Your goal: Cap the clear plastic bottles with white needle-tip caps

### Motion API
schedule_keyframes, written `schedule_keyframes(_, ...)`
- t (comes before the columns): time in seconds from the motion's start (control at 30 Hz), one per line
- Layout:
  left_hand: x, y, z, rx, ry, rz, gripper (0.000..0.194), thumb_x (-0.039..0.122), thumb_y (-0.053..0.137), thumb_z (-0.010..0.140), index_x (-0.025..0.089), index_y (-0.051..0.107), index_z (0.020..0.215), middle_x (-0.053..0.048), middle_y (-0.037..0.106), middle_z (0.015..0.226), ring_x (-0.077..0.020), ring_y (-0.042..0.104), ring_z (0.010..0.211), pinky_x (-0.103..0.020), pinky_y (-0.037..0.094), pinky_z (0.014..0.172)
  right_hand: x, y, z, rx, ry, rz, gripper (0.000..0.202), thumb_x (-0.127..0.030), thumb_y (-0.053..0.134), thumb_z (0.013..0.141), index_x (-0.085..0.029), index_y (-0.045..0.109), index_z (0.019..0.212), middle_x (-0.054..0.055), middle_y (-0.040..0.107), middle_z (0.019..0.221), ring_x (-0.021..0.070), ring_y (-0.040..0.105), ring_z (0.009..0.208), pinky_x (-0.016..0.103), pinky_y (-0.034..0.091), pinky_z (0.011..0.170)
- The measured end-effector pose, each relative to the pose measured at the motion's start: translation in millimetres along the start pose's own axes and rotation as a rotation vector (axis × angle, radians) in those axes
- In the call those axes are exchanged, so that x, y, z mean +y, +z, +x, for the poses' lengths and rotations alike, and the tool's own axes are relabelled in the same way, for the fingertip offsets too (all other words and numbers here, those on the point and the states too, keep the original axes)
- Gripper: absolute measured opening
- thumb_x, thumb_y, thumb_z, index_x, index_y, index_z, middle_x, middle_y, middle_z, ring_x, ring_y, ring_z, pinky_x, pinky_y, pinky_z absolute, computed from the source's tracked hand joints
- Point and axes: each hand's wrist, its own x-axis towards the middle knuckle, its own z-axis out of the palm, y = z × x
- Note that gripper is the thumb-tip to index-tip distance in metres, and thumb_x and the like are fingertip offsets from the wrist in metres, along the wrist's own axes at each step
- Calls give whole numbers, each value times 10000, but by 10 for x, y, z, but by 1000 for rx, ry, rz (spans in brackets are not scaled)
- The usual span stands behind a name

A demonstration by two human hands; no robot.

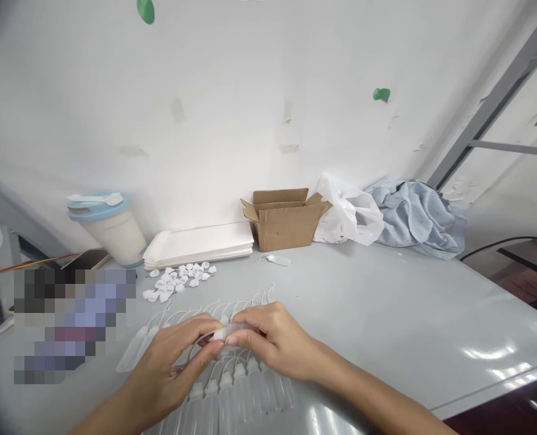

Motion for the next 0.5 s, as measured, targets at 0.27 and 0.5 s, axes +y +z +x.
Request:
schedule_keyframes(0.27, -320, -152, 93, 147, -146, 277, 252, 257, 342, 944, 196, 491, 1138, -59, 636, 974, -182, 608, 840, -289, 487, 714, 313, -109, 72, 199, 135, -142, 278, -334, 415, 937, -156, 627, 909, 33, 657, 778, 138, 585, 661, 223, 449, 601)
schedule_keyframes(0.5, -867, -518, 146, 179, -68, 567, 291, 218, 327, 921, 127, 594, 994, -117, 648, 982, -264, 533, 999, -436, 440, 878, 932, -307, 120, 304, 316, -452, 326, -277, 340, 930, -112, 535, 1132, 169, 634, 1100, 257, 619, 945, 359, 470, 762)
